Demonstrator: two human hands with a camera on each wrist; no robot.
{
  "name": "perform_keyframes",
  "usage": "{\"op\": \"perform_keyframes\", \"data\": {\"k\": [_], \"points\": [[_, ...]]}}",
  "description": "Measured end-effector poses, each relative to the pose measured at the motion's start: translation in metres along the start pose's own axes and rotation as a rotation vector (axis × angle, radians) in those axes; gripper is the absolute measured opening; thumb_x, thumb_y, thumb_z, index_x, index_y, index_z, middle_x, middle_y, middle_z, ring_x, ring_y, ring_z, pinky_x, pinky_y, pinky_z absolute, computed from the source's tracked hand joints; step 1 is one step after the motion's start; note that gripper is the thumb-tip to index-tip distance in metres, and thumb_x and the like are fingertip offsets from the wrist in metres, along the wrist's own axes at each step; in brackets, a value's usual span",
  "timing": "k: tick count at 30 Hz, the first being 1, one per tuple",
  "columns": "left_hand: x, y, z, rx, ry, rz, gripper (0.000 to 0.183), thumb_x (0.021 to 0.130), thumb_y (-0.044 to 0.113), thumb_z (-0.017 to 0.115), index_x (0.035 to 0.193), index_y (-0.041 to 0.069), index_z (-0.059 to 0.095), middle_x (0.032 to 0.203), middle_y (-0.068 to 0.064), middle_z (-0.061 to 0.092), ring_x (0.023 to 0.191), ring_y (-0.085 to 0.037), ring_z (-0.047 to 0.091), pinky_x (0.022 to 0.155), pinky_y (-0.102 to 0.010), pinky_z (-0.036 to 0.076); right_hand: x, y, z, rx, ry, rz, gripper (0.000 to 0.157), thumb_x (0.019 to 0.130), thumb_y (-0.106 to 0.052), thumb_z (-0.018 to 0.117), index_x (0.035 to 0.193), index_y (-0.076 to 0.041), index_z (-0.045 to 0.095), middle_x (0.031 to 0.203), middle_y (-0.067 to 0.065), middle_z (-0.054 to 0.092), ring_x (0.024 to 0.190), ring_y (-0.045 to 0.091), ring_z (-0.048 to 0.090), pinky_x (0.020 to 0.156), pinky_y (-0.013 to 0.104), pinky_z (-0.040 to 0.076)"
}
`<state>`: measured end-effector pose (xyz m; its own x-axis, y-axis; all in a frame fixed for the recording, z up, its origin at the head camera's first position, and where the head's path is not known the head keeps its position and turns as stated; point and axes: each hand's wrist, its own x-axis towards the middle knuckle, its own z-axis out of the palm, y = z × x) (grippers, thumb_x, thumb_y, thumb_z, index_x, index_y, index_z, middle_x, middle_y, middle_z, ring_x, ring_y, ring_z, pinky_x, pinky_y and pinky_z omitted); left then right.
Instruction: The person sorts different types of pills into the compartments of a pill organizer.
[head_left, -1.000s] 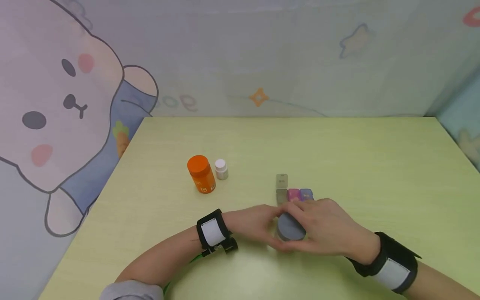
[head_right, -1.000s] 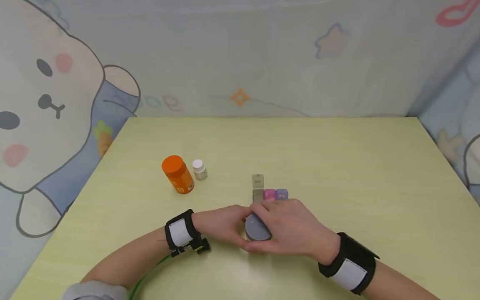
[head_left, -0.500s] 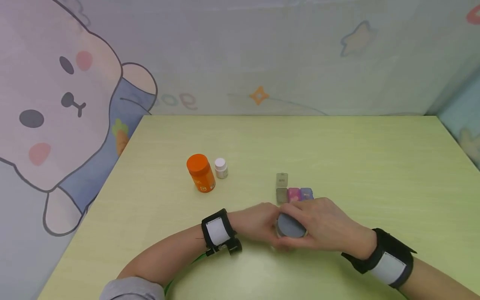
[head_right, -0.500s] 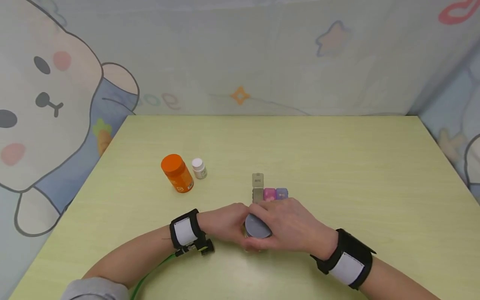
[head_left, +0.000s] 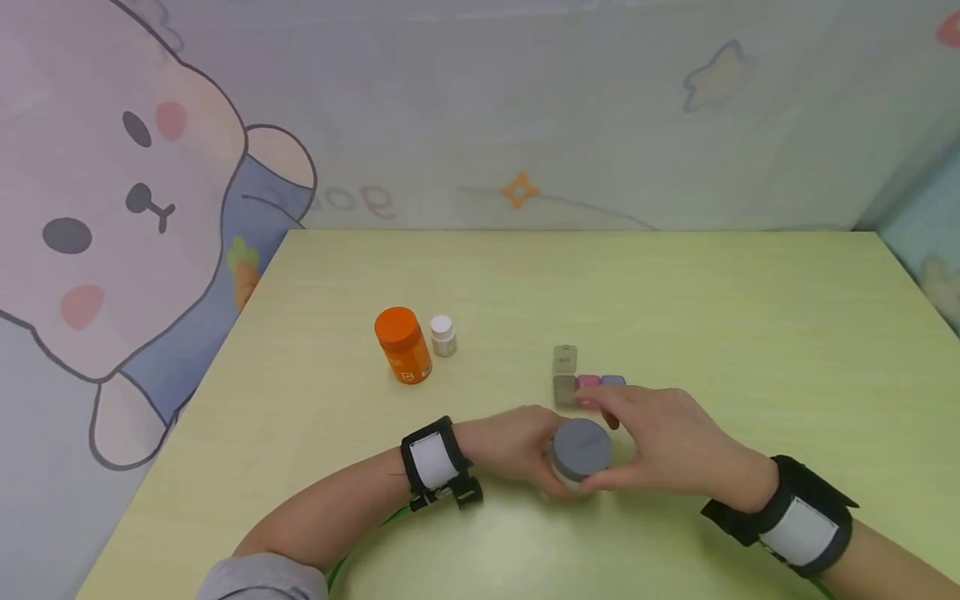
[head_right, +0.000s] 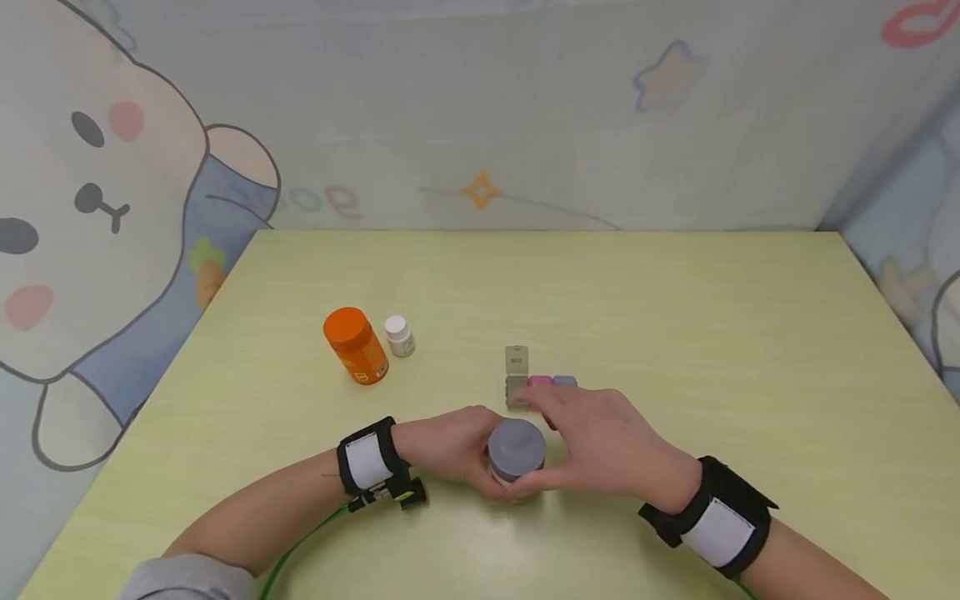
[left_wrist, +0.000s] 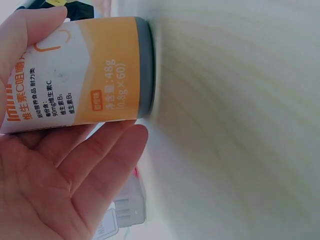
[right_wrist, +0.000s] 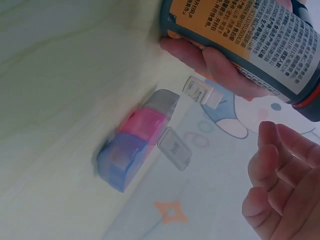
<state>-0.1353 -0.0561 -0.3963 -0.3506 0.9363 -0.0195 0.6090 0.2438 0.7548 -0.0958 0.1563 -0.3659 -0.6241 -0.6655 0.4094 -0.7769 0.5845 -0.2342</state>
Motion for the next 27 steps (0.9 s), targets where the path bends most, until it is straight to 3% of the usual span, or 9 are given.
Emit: {"op": "perform_keyframes", "data": {"k": [4, 7, 10, 15, 20, 24, 27], "points": [[-0.001, 0.0, 0.0, -0.014, 0.004, -0.028, 0.045, 0.072, 0.03, 0.074, 0.111, 0.016, 0.056, 0.101, 0.015, 0.058, 0.091, 0.005, 0.05, 0.082, -0.015, 0.037, -0.007, 0.006, -0.002, 0.018, -0.013, 0.061, 0.086, 0.059, -0.066, 0.069, 0.131, -0.026, 0.041, 0.088, -0.017, 0.048, 0.066, -0.001, 0.039, 0.047, 0.019, 0.03], [-0.002, 0.0, 0.0, -0.006, 0.009, -0.038, 0.049, 0.071, 0.03, 0.076, 0.112, 0.014, 0.056, 0.104, 0.013, 0.058, 0.095, 0.005, 0.05, 0.084, -0.015, 0.036, -0.013, 0.006, -0.005, 0.103, -0.045, 0.138, 0.077, 0.063, -0.062, 0.069, 0.128, -0.03, 0.042, 0.092, -0.018, 0.048, 0.074, 0.0, 0.045, 0.054, 0.021, 0.037], [-0.002, 0.001, 0.001, -0.004, 0.009, -0.048, 0.05, 0.071, 0.031, 0.075, 0.113, 0.014, 0.055, 0.105, 0.013, 0.058, 0.095, 0.004, 0.05, 0.084, -0.016, 0.035, -0.018, 0.003, -0.006, 0.306, -0.075, 0.182, 0.061, 0.071, -0.048, 0.071, 0.122, -0.029, 0.044, 0.102, -0.015, 0.051, 0.088, 0.004, 0.049, 0.064, 0.027, 0.044], [-0.003, -0.001, 0.001, -0.004, 0.016, -0.047, 0.049, 0.071, 0.032, 0.075, 0.113, 0.015, 0.055, 0.103, 0.015, 0.058, 0.093, 0.004, 0.05, 0.084, -0.016, 0.036, -0.022, -0.006, -0.003, 0.613, -0.036, 0.126, 0.05, 0.078, -0.016, 0.07, 0.122, -0.019, 0.046, 0.125, -0.001, 0.047, 0.112, 0.015, 0.044, 0.078, 0.035, 0.044], [-0.002, -0.002, 0.002, 0.011, 0.015, -0.036, 0.049, 0.071, 0.033, 0.075, 0.113, 0.016, 0.055, 0.102, 0.016, 0.057, 0.092, 0.004, 0.05, 0.083, -0.015, 0.036, -0.023, -0.016, 0.0, 0.713, -0.062, 0.103, 0.067, 0.078, -0.006, 0.066, 0.136, -0.011, 0.034, 0.142, 0.007, 0.032, 0.127, 0.022, 0.03, 0.092, 0.033, 0.036], [-0.002, -0.002, 0.002, 0.015, 0.009, -0.046, 0.045, 0.071, 0.032, 0.075, 0.109, 0.018, 0.056, 0.095, 0.017, 0.057, 0.085, 0.003, 0.051, 0.078, -0.015, 0.038, -0.022, -0.019, 0.009, 0.716, -0.118, 0.152, 0.083, 0.076, -0.014, 0.07, 0.143, -0.015, 0.021, 0.147, 0.002, 0.024, 0.133, 0.02, 0.021, 0.099, 0.031, 0.028], [-0.002, -0.001, 0.002, 0.033, 0.0, -0.042, 0.043, 0.071, 0.032, 0.074, 0.108, 0.019, 0.056, 0.093, 0.017, 0.057, 0.082, 0.003, 0.05, 0.076, -0.015, 0.039, -0.017, -0.022, 0.016, 0.721, -0.13, 0.19, 0.09, 0.074, -0.023, 0.073, 0.145, -0.018, 0.017, 0.148, 0.0, 0.021, 0.134, 0.02, 0.019, 0.099, 0.042, 0.027]]}}
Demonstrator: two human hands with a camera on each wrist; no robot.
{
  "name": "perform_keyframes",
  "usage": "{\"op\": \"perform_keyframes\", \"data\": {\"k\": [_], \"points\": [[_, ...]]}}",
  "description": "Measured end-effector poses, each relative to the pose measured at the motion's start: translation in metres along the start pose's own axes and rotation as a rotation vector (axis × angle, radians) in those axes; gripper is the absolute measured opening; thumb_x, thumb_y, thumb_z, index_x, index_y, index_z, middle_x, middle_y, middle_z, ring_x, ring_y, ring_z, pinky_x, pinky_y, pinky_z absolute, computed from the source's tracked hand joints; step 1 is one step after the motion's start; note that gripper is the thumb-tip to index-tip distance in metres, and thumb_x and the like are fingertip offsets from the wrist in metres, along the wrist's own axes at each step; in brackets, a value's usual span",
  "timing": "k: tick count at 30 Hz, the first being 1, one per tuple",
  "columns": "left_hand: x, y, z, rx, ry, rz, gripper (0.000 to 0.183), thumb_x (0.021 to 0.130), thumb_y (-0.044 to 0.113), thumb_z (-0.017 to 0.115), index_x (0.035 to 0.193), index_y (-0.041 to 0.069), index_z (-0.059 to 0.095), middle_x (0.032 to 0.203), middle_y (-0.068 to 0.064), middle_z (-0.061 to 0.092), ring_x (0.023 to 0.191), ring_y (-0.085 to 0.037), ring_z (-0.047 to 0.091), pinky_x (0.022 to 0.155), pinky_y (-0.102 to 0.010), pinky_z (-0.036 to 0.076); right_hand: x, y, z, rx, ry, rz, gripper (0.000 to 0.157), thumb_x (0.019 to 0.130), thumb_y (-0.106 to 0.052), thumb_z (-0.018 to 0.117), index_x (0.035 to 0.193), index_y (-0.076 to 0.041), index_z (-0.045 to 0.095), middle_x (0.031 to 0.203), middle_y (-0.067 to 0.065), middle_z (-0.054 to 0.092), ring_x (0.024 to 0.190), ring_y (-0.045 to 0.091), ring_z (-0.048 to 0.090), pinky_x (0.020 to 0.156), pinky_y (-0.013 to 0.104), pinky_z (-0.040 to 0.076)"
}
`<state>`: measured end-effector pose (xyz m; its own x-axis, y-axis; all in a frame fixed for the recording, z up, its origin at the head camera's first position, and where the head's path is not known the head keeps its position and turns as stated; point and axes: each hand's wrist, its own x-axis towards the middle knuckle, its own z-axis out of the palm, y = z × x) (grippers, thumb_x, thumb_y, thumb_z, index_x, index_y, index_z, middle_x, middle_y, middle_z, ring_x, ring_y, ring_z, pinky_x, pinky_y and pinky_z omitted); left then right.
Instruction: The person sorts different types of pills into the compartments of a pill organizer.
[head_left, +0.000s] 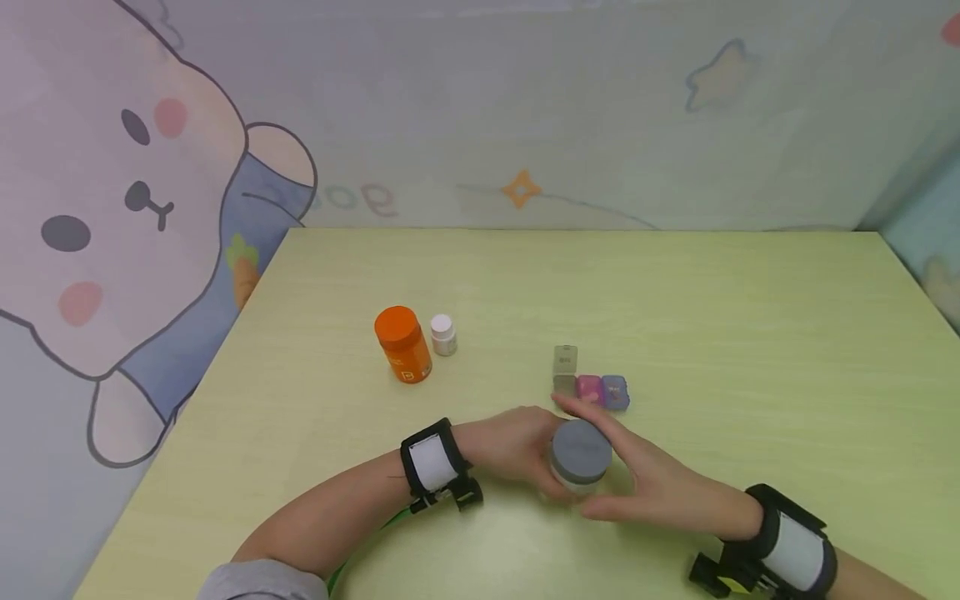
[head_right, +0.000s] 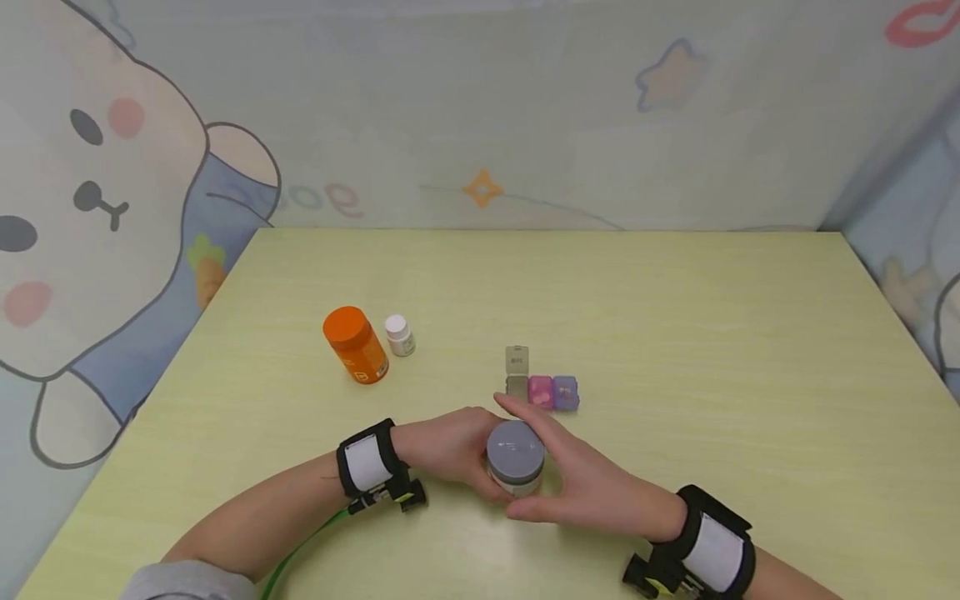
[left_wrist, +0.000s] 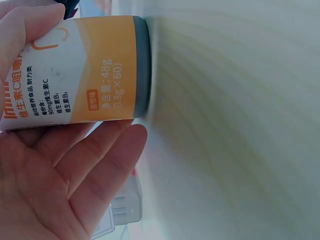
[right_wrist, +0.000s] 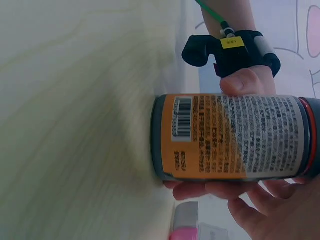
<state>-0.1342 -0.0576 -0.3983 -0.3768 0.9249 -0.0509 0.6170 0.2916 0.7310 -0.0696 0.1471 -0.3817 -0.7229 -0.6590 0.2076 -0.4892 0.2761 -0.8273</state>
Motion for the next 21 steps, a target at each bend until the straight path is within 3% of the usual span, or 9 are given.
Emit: {"op": "perform_keyframes", "data": {"k": [4, 11, 14, 18, 21], "points": [[0.0, 0.0, -0.001, 0.006, -0.002, 0.013, 0.046, 0.071, 0.031, 0.075, 0.11, 0.018, 0.054, 0.098, 0.016, 0.056, 0.086, 0.003, 0.05, 0.079, -0.015, 0.037, 0.009, 0.002, 0.006, 0.015, 0.017, 0.028, 0.094, 0.073, -0.032, 0.074, 0.145, -0.021, 0.015, 0.148, -0.001, 0.021, 0.133, 0.018, 0.02, 0.095, 0.056, 0.026], [0.002, -0.002, 0.0, 0.059, 0.024, 0.057, 0.043, 0.074, 0.03, 0.072, 0.11, 0.015, 0.054, 0.098, 0.014, 0.056, 0.088, 0.004, 0.049, 0.082, -0.014, 0.035, 0.016, 0.009, 0.004, -0.094, 0.076, 0.043, 0.095, 0.068, -0.044, 0.074, 0.144, -0.023, 0.02, 0.145, -0.001, 0.027, 0.129, 0.017, 0.029, 0.096, 0.043, 0.032], [0.002, -0.002, 0.002, 0.056, 0.036, 0.064, 0.044, 0.074, 0.033, 0.072, 0.11, 0.016, 0.054, 0.099, 0.014, 0.056, 0.088, 0.005, 0.048, 0.081, -0.014, 0.036, 0.014, 0.01, -0.001, -0.113, 0.097, 0.07, 0.097, 0.063, -0.047, 0.076, 0.142, -0.026, 0.024, 0.141, -0.001, 0.031, 0.123, 0.021, 0.036, 0.093, 0.048, 0.033], [0.002, -0.002, 0.003, 0.035, 0.041, 0.044, 0.044, 0.073, 0.034, 0.073, 0.109, 0.017, 0.055, 0.1, 0.015, 0.056, 0.09, 0.005, 0.049, 0.081, -0.014, 0.036, 0.009, 0.012, -0.009, -0.133, 0.131, 0.08, 0.101, 0.058, -0.047, 0.079, 0.141, -0.026, 0.025, 0.137, -0.005, 0.036, 0.118, 0.021, 0.041, 0.091, 0.049, 0.033], [0.001, -0.001, 0.003, 0.031, 0.041, 0.03, 0.044, 0.072, 0.034, 0.074, 0.108, 0.016, 0.056, 0.099, 0.015, 0.058, 0.09, 0.006, 0.049, 0.081, -0.014, 0.036, 0.005, 0.012, -0.015, -0.125, 0.169, 0.028, 0.098, 0.058, -0.04, 0.081, 0.139, -0.021, 0.029, 0.137, -0.003, 0.037, 0.119, 0.019, 0.04, 0.092, 0.042, 0.034]]}}
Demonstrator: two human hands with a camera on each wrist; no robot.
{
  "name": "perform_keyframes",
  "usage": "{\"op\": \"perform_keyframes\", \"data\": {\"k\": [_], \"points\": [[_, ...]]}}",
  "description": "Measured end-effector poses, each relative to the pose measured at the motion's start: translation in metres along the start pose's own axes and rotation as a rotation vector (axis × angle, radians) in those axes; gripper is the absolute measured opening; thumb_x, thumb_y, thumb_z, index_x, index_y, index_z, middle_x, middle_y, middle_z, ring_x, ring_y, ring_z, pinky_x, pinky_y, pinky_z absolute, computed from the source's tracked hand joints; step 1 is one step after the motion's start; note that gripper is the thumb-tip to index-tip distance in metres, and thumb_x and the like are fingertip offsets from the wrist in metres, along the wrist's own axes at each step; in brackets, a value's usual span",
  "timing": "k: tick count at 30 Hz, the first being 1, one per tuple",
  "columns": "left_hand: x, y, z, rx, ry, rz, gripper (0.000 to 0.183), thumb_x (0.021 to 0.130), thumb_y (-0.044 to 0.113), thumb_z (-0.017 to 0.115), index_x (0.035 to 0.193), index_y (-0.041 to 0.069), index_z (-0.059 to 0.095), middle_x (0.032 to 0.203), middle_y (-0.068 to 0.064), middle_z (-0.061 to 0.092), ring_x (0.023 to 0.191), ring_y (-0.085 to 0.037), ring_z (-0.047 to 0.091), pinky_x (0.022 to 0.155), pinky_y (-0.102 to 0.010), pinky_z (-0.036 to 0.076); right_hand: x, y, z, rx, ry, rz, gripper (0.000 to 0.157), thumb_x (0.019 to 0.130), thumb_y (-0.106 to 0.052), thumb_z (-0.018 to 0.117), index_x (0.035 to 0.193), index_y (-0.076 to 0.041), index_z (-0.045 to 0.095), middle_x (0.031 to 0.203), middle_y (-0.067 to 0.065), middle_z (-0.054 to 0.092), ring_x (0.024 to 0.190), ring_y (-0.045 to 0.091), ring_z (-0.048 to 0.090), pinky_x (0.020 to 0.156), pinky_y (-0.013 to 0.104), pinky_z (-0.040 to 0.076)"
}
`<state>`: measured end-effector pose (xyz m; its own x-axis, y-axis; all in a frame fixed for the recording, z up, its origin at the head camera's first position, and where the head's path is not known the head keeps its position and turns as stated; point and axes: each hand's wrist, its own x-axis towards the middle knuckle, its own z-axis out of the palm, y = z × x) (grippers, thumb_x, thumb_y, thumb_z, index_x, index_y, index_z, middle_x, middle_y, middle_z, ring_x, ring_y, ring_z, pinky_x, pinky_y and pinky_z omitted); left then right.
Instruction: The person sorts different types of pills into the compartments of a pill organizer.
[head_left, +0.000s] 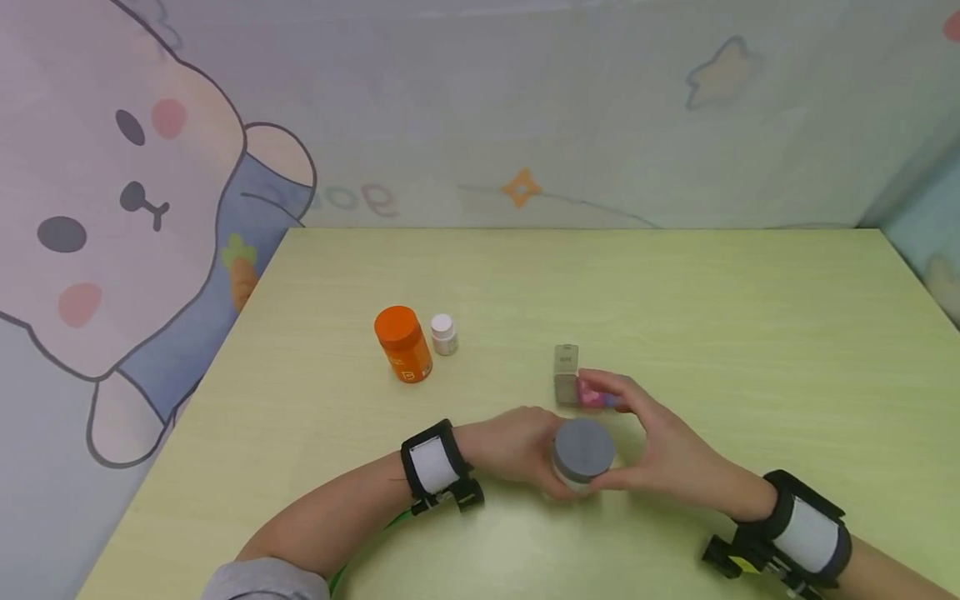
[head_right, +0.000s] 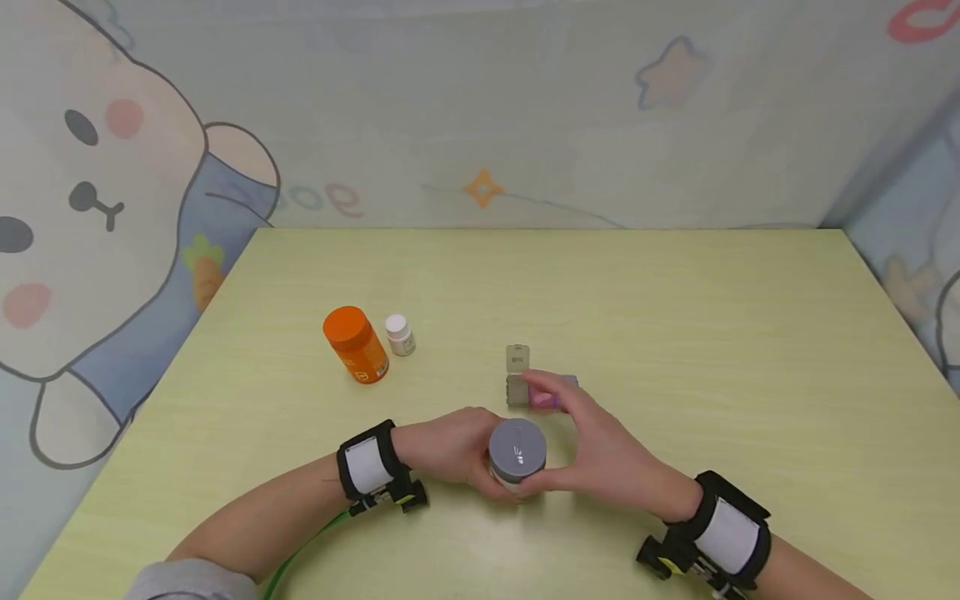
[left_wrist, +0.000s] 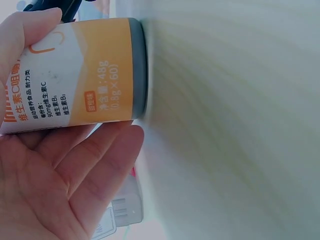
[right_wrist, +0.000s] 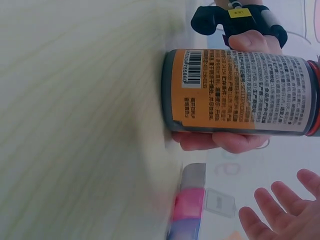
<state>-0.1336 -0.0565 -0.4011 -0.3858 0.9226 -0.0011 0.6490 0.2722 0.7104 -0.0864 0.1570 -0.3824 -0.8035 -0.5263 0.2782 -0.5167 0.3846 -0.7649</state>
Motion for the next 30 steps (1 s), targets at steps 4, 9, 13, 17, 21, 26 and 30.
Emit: {"op": "perform_keyframes", "data": {"k": [4, 9, 13, 17, 21, 26, 30], "points": [[0.0, 0.001, 0.0, -0.004, 0.0, -0.008, 0.045, 0.072, 0.033, 0.074, 0.109, 0.015, 0.056, 0.099, 0.014, 0.059, 0.09, 0.005, 0.05, 0.081, -0.014, 0.036, -0.004, -0.002, -0.004, 0.046, 0.039, -0.067, 0.077, 0.061, -0.028, 0.082, 0.127, -0.015, 0.042, 0.136, 0.004, 0.04, 0.122, 0.019, 0.038, 0.09, 0.035, 0.036], [-0.001, 0.003, -0.002, -0.016, -0.009, -0.022, 0.045, 0.072, 0.035, 0.073, 0.109, 0.016, 0.056, 0.098, 0.016, 0.058, 0.088, 0.005, 0.05, 0.08, -0.014, 0.036, -0.011, -0.004, -0.001, 0.064, 0.027, -0.107, 0.058, 0.068, -0.018, 0.078, 0.118, -0.018, 0.049, 0.132, 0.006, 0.042, 0.122, 0.019, 0.037, 0.088, 0.032, 0.038], [-0.001, 0.004, -0.002, -0.032, -0.016, -0.031, 0.044, 0.072, 0.036, 0.073, 0.109, 0.019, 0.055, 0.094, 0.018, 0.057, 0.085, 0.004, 0.05, 0.078, -0.015, 0.038, -0.016, -0.007, 0.005, 0.101, -0.02, -0.152, 0.067, 0.072, -0.007, 0.072, 0.132, -0.011, 0.041, 0.136, 0.008, 0.039, 0.122, 0.021, 0.037, 0.09, 0.031, 0.038], [-0.001, 0.004, -0.002, -0.029, -0.02, -0.034, 0.042, 0.071, 0.034, 0.074, 0.105, 0.02, 0.055, 0.09, 0.017, 0.057, 0.082, 0.003, 0.05, 0.076, -0.015, 0.039, -0.016, -0.012, 0.011, 0.138, -0.088, -0.078, 0.078, 0.075, -0.012, 0.071, 0.141, -0.014, 0.028, 0.142, 0.002, 0.033, 0.128, 0.019, 0.031, 0.096, 0.029, 0.031], [0.0, 0.003, -0.002, -0.012, -0.031, -0.012, 0.044, 0.071, 0.033, 0.075, 0.106, 0.018, 0.055, 0.094, 0.016, 0.056, 0.085, 0.003, 0.05, 0.077, -0.015, 0.038, -0.009, -0.014, 0.016, 0.168, -0.1, -0.046, 0.08, 0.075, -0.018, 0.073, 0.141, -0.016, 0.027, 0.143, 0.0, 0.032, 0.13, 0.021, 0.028, 0.099, 0.033, 0.027], [0.001, 0.002, -0.003, 0.007, -0.035, 0.008, 0.047, 0.072, 0.032, 0.074, 0.11, 0.016, 0.053, 0.098, 0.014, 0.055, 0.088, 0.002, 0.049, 0.08, -0.014, 0.036, -0.002, -0.013, 0.023, 0.198, -0.086, -0.058, 0.076, 0.075, -0.021, 0.073, 0.139, -0.016, 0.032, 0.141, 0.002, 0.035, 0.128, 0.02, 0.03, 0.099, 0.031, 0.025], [-0.002, 0.003, -0.003, -0.013, -0.02, -0.011, 0.056, 0.072, 0.033, 0.074, 0.117, 0.015, 0.047, 0.103, 0.011, 0.054, 0.092, 0.0, 0.048, 0.082, -0.015, 0.036, 0.001, -0.012, 0.025, 0.205, -0.072, -0.071, 0.064, 0.075, -0.022, 0.072, 0.131, -0.016, 0.041, 0.139, 0.003, 0.037, 0.128, 0.021, 0.031, 0.099, 0.033, 0.026]]}}
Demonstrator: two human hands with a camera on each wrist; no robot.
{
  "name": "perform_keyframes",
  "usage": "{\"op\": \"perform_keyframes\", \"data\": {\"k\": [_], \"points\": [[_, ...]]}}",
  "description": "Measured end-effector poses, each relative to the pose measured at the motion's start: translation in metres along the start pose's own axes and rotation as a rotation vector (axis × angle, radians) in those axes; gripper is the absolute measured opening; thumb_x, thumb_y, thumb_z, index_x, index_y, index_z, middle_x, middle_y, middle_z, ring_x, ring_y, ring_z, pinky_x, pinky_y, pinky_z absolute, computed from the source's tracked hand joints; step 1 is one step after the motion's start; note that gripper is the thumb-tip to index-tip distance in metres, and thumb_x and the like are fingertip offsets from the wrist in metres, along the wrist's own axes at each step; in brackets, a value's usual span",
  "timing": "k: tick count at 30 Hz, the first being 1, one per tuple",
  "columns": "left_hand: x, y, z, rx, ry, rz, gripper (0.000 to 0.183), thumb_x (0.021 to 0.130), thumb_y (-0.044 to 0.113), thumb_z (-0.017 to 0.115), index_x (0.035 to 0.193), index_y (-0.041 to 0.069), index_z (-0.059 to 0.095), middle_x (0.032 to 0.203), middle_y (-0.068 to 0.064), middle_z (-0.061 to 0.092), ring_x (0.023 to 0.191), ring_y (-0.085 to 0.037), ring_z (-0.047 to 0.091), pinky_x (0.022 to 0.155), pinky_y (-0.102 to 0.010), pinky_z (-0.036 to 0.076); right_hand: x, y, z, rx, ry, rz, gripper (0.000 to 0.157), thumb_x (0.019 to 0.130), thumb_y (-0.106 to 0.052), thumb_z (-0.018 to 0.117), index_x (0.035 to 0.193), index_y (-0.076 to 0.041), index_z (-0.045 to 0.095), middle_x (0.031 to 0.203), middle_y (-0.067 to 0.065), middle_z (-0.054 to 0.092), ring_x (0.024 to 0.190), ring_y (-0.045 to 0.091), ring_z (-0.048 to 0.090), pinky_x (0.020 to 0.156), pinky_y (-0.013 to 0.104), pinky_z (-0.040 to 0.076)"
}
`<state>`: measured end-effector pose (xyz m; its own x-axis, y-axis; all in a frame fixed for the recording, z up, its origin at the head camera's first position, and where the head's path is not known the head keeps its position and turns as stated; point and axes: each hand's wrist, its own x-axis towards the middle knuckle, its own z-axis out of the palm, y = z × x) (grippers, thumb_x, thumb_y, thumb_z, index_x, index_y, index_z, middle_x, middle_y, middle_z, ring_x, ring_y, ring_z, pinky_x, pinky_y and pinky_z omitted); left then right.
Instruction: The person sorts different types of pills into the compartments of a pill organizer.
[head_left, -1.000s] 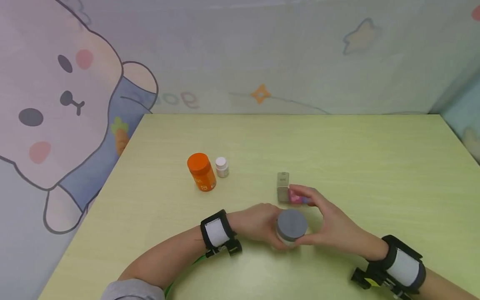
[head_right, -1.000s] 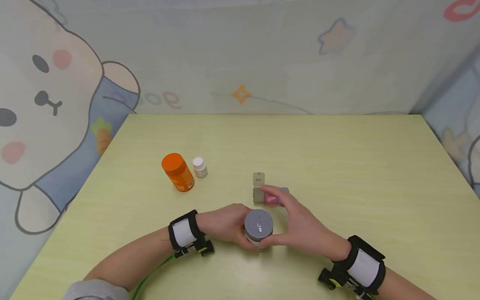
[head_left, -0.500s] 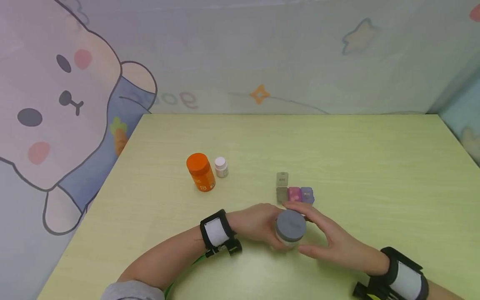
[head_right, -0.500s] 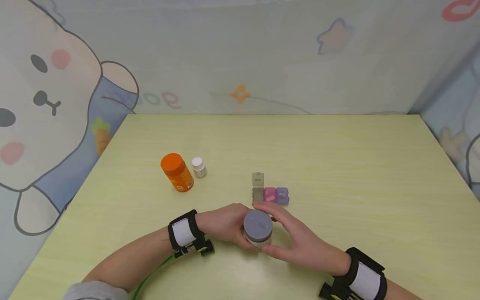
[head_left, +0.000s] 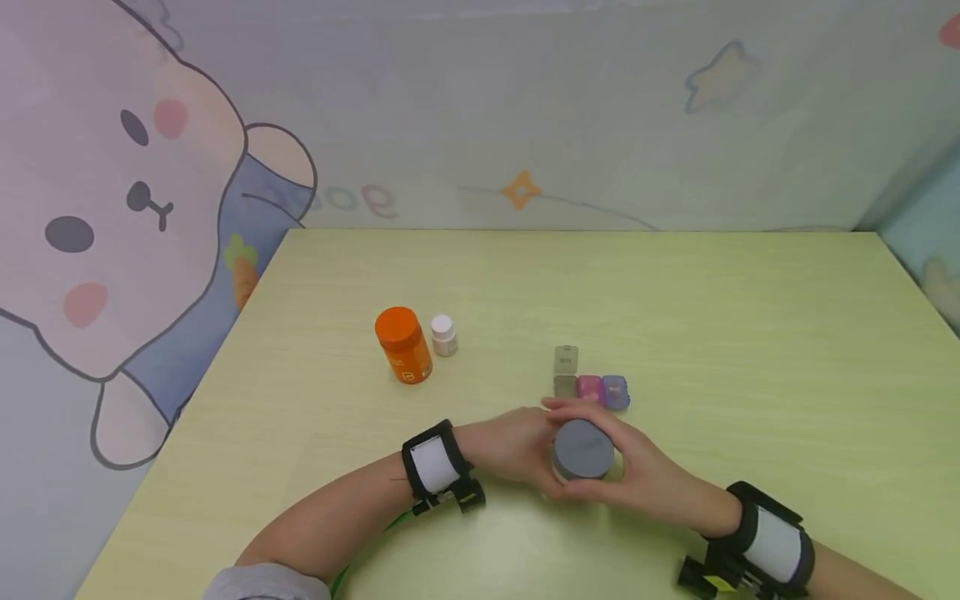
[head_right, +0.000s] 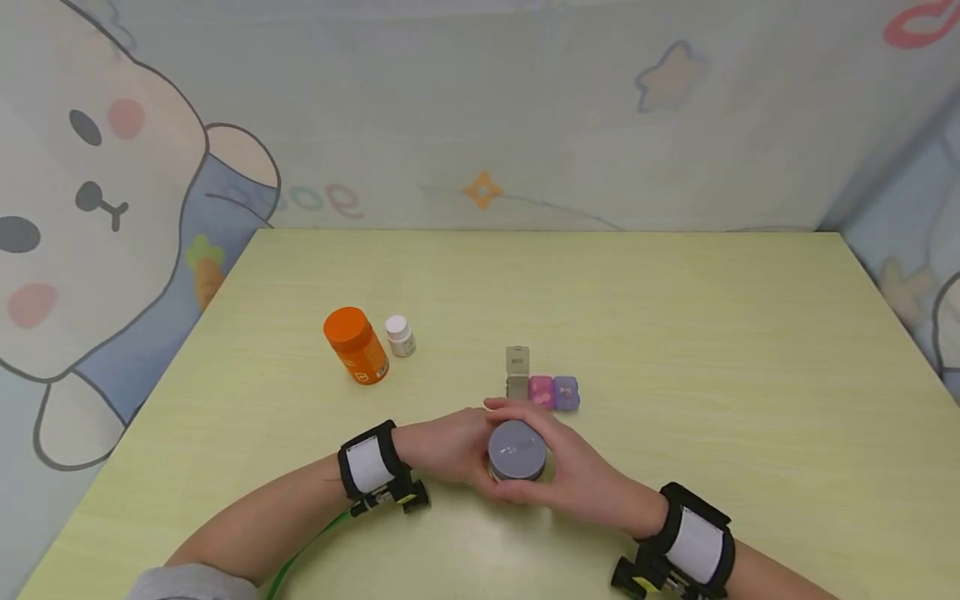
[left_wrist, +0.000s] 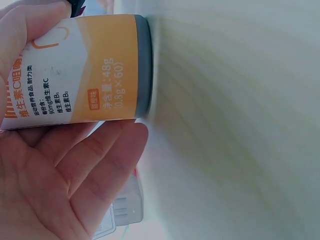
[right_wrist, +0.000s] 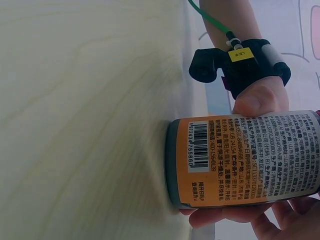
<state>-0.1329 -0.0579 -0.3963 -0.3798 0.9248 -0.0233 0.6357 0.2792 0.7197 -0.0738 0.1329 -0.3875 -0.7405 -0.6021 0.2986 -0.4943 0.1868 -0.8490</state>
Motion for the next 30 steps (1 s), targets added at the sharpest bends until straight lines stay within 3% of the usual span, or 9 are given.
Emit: {"op": "perform_keyframes", "data": {"k": [8, 13, 18, 21, 25, 30], "points": [[0.0, -0.001, 0.004, -0.016, 0.031, -0.019, 0.061, 0.072, 0.037, 0.073, 0.119, 0.017, 0.042, 0.104, 0.01, 0.052, 0.092, -0.001, 0.048, 0.08, -0.016, 0.037, 0.004, -0.002, -0.004, 0.056, -0.009, -0.077, 0.054, 0.072, -0.01, 0.074, 0.12, -0.012, 0.048, 0.135, 0.01, 0.041, 0.126, 0.026, 0.034, 0.098, 0.031, 0.028], [-0.001, 0.001, 0.003, -0.004, 0.038, -0.045, 0.067, 0.071, 0.039, 0.073, 0.125, 0.017, 0.04, 0.11, 0.01, 0.051, 0.097, 0.0, 0.047, 0.082, -0.015, 0.035, 0.01, -0.018, -0.008, 0.077, -0.02, -0.123, 0.053, 0.071, -0.004, 0.073, 0.118, -0.007, 0.049, 0.128, 0.014, 0.047, 0.121, 0.028, 0.04, 0.096, 0.031, 0.031], [-0.002, 0.001, 0.004, -0.025, 0.046, -0.051, 0.071, 0.069, 0.037, 0.075, 0.127, 0.017, 0.039, 0.117, 0.01, 0.05, 0.101, 0.0, 0.045, 0.086, -0.016, 0.033, 0.013, -0.02, -0.014, 0.06, -0.015, -0.126, 0.056, 0.071, -0.002, 0.072, 0.121, -0.007, 0.048, 0.12, 0.01, 0.053, 0.114, 0.022, 0.046, 0.092, 0.03, 0.035], [-0.001, -0.001, 0.003, -0.019, 0.027, -0.063, 0.065, 0.07, 0.038, 0.075, 0.122, 0.016, 0.042, 0.11, 0.011, 0.053, 0.095, 0.001, 0.048, 0.083, -0.015, 0.035, 0.013, -0.015, -0.021, 0.043, 0.03, -0.131, 0.061, 0.07, 0.0, 0.072, 0.125, -0.006, 0.046, 0.116, 0.008, 0.055, 0.11, 0.021, 0.048, 0.09, 0.03, 0.037], [0.002, -0.003, 0.003, 0.015, -0.001, -0.032, 0.05, 0.071, 0.038, 0.073, 0.111, 0.018, 0.052, 0.097, 0.016, 0.056, 0.087, 0.004, 0.05, 0.079, -0.014, 0.037, 0.009, -0.011, -0.037, 0.018, 0.122, -0.066, 0.066, 0.071, 0.003, 0.069, 0.129, -0.008, 0.038, 0.115, 0.009, 0.051, 0.101, 0.019, 0.051, 0.082, 0.027, 0.041], [0.003, -0.002, 0.002, 0.025, -0.002, -0.013, 0.047, 0.07, 0.037, 0.074, 0.109, 0.02, 0.056, 0.096, 0.019, 0.057, 0.086, 0.006, 0.049, 0.078, -0.014, 0.037, -0.001, -0.004, -0.062, -0.086, 0.199, 0.097, 0.054, 0.074, -0.001, 0.069, 0.117, -0.011, 0.038, 0.106, 0.007, 0.047, 0.084, 0.015, 0.052, 0.061, 0.028, 0.046]]}}
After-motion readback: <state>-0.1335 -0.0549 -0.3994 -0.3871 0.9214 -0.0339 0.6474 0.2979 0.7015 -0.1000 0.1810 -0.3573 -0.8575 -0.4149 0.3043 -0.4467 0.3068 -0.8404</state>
